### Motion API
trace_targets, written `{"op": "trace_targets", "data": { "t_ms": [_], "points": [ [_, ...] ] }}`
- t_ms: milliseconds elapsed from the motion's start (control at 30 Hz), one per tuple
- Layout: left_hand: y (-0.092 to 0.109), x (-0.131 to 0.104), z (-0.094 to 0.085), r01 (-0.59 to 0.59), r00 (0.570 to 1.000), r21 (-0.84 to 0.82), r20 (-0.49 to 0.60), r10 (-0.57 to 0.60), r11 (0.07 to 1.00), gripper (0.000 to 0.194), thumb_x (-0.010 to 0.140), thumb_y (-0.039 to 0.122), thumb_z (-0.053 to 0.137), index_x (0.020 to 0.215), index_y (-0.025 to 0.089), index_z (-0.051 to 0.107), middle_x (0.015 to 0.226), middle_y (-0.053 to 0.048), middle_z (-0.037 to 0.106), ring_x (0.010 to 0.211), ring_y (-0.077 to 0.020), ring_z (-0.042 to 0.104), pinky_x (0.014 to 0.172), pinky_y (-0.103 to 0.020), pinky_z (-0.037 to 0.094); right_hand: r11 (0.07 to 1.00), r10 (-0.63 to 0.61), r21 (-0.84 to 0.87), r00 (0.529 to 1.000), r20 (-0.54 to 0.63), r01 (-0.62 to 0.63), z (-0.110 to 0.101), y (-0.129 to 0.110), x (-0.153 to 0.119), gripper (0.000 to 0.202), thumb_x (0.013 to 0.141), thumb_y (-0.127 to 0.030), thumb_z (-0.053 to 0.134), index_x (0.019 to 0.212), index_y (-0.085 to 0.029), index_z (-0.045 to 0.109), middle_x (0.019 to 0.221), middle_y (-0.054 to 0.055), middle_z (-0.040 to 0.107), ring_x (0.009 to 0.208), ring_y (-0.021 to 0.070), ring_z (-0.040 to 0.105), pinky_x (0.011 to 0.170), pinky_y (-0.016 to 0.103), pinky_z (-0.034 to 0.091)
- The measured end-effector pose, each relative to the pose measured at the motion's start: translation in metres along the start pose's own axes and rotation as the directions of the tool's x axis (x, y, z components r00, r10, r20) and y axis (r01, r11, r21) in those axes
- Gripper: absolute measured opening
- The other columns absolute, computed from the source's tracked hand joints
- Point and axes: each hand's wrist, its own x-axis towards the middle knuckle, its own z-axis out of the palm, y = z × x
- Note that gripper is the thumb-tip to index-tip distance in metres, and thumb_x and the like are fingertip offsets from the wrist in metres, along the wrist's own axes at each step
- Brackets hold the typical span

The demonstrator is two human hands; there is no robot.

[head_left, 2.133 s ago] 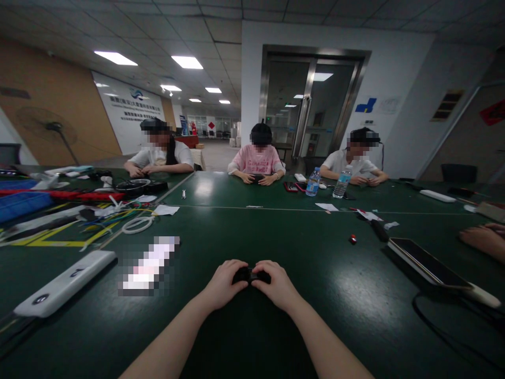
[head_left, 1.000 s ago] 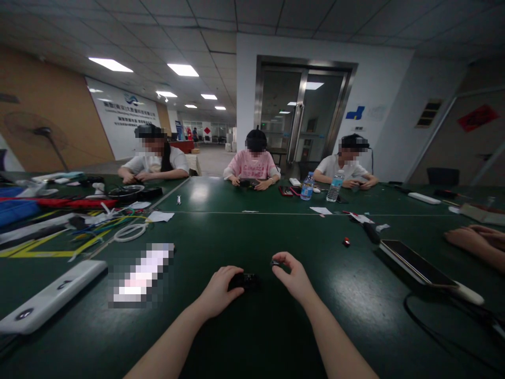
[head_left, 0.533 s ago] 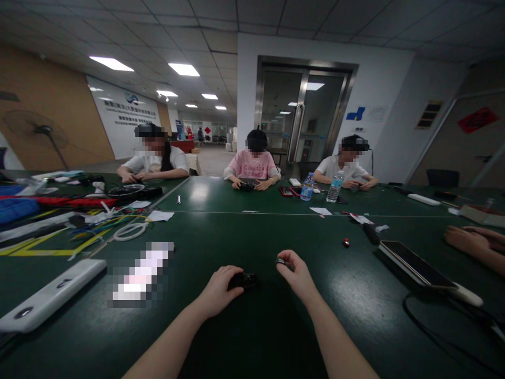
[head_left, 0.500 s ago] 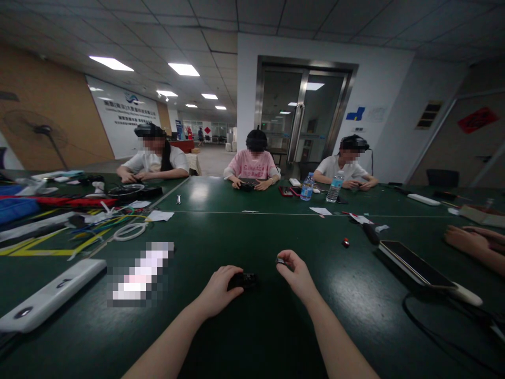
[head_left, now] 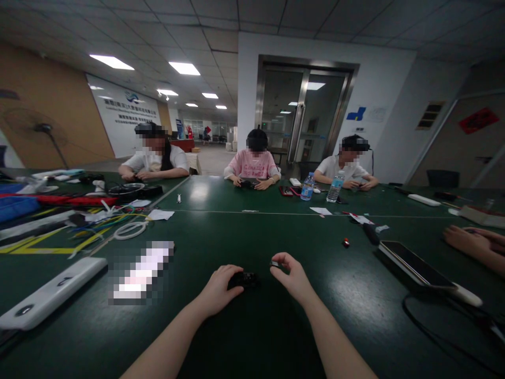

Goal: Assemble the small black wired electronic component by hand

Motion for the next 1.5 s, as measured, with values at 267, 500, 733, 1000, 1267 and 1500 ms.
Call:
{"op": "trace_targets", "data": {
  "t_ms": [267,500,733,1000,1267,1500],
  "points": [
    [0.004,-0.002,-0.003,0.026,1.0,-0.014,0.006,-0.026,1.0,0.04,0.074,0.029,0.06,0.114,0.024,0.054,0.119,-0.005,0.056,0.113,-0.0239,0.047,0.097,-0.04,0.036,1.0,0.019,-0.025,0.996,0.085,-0.017,0.011,-0.003,-0.003,0.021,0.073,-0.032,0.06,0.091,-0.023,0.059,0.095,0.0,0.06,0.097,0.0197,0.055,0.092,0.038,0.038],
    [0.008,-0.002,-0.004,0.034,0.999,-0.012,0.007,-0.034,0.999,0.04,0.074,0.028,0.061,0.113,0.024,0.055,0.117,-0.005,0.057,0.111,-0.0236,0.048,0.095,-0.039,0.037,0.995,0.068,-0.082,0.982,0.175,-0.054,0.025,-0.008,-0.005,0.025,0.071,-0.031,0.062,0.095,-0.025,0.061,0.101,0.0,0.059,0.101,0.0214,0.053,0.092,0.038,0.037],
    [-0.003,0.0,0.004,-0.016,1.0,0.016,-0.025,0.017,1.0,0.041,0.073,0.028,0.063,0.113,0.024,0.054,0.115,-0.005,0.057,0.11,-0.0233,0.049,0.094,-0.037,0.038,0.993,-0.01,-0.115,0.971,0.238,0.039,0.034,-0.016,-0.006,0.022,0.072,-0.029,0.062,0.094,-0.026,0.063,0.104,0.001,0.058,0.104,0.0202,0.05,0.092,0.035,0.037],
    [-0.002,0.001,0.004,-0.023,0.999,0.034,-0.027,0.024,0.999,0.041,0.073,0.026,0.063,0.113,0.025,0.054,0.116,-0.004,0.058,0.11,-0.0233,0.049,0.095,-0.038,0.037,0.969,0.01,-0.243,0.966,0.259,0.055,0.043,-0.004,-0.002,0.024,0.068,-0.029,0.067,0.092,-0.028,0.066,0.105,0.0,0.057,0.104,0.0208,0.05,0.093,0.037,0.035],
    [-0.002,0.001,0.004,-0.011,0.999,0.028,-0.03,0.012,1.0,0.042,0.073,0.026,0.061,0.114,0.024,0.053,0.117,-0.005,0.058,0.111,-0.0232,0.049,0.095,-0.039,0.037,0.973,0.047,-0.231,0.971,0.234,0.009,0.044,-0.006,-0.004,0.025,0.067,-0.029,0.068,0.093,-0.029,0.066,0.106,-0.001,0.059,0.105,0.0198,0.05,0.093,0.036,0.035],
    [0.0,0.0,0.004,-0.004,0.999,0.033,-0.04,0.005,0.999,0.04,0.074,0.027,0.061,0.113,0.024,0.054,0.116,-0.005,0.058,0.11,-0.0234,0.049,0.094,-0.038,0.038,0.976,0.044,-0.216,0.97,0.239,0.01,0.043,-0.007,-0.005,0.025,0.07,-0.029,0.065,0.095,-0.029,0.065,0.11,-0.001,0.058,0.11,0.0204,0.048,0.096,0.039,0.034]
  ]
}}
